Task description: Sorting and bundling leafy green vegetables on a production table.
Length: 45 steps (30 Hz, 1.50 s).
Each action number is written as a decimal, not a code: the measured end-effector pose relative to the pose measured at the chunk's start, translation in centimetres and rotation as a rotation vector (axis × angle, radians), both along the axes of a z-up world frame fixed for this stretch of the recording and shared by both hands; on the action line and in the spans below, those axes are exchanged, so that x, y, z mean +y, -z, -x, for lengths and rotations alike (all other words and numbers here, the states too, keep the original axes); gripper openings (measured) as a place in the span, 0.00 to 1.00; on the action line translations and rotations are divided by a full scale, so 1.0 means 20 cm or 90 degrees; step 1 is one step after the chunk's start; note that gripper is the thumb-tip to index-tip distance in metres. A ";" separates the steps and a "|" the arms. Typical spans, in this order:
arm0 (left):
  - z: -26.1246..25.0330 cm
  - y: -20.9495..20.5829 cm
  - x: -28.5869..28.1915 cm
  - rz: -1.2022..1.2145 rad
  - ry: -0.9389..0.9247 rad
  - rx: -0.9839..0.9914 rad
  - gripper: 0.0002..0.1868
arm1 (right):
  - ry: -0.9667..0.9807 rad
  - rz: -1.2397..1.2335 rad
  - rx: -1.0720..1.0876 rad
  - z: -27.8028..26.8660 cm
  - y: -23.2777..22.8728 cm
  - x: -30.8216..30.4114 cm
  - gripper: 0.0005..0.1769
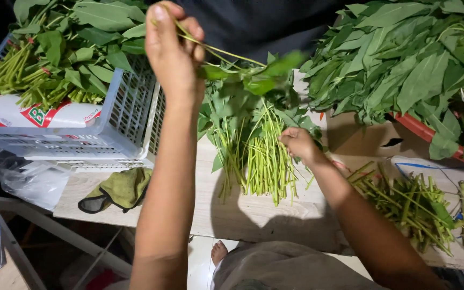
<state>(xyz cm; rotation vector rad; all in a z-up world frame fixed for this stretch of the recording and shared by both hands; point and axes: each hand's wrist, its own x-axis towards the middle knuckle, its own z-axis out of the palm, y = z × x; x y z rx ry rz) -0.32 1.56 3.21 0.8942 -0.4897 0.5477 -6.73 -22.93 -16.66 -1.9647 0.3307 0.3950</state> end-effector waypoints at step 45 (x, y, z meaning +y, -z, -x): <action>-0.07 0.49 -0.29 -0.013 0.276 0.317 0.14 | 0.449 0.533 -0.283 0.62 0.79 -1.44 0.13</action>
